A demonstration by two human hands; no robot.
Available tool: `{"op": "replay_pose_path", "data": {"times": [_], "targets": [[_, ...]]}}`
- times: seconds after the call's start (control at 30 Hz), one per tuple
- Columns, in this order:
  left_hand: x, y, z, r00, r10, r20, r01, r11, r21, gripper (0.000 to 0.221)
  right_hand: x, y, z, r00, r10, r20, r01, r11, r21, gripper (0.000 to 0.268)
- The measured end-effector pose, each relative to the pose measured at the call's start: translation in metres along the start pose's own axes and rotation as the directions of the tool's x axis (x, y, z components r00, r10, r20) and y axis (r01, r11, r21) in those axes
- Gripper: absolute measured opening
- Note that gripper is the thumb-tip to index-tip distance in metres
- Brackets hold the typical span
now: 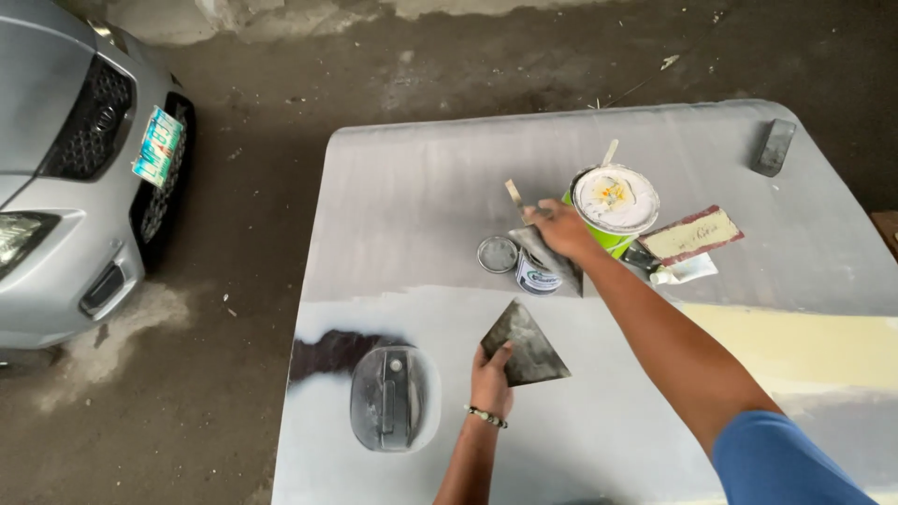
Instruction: The person uses a putty knife to scoop body filler from a can and spreads it onto a car hood. They repeatedly apply and smooth the filler across the surface using two putty knives.
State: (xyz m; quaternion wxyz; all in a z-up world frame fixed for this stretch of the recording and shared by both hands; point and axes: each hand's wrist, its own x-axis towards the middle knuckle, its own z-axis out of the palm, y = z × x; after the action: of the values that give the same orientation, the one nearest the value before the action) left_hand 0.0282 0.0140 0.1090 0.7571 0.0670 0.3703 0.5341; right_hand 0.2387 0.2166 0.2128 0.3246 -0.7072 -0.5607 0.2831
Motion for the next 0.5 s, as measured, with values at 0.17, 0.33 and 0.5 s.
{"op": "replay_pose_path", "data": {"times": [0.17, 0.33, 0.5], "targets": [[0.038, -0.006, 0.007, 0.998, 0.031, 0.063, -0.037, 0.994, 0.100, 0.033, 0.043, 0.020, 0.027, 0.987, 0.011, 0.163, 0.029, 0.970, -0.241, 0.060], [0.061, -0.002, -0.019, 0.998, 0.045, 0.042, -0.052, 0.979, 0.198, 0.031, 0.006, -0.010, -0.025, 0.938, 0.152, 0.312, -0.056, 0.954, -0.295, 0.056], [0.045, 0.016, -0.034, 0.991, 0.131, -0.036, -0.120, 0.969, 0.214, 0.031, -0.036, 0.003, -0.079, 0.963, 0.010, 0.271, 0.127, 0.864, -0.486, 0.041]]}}
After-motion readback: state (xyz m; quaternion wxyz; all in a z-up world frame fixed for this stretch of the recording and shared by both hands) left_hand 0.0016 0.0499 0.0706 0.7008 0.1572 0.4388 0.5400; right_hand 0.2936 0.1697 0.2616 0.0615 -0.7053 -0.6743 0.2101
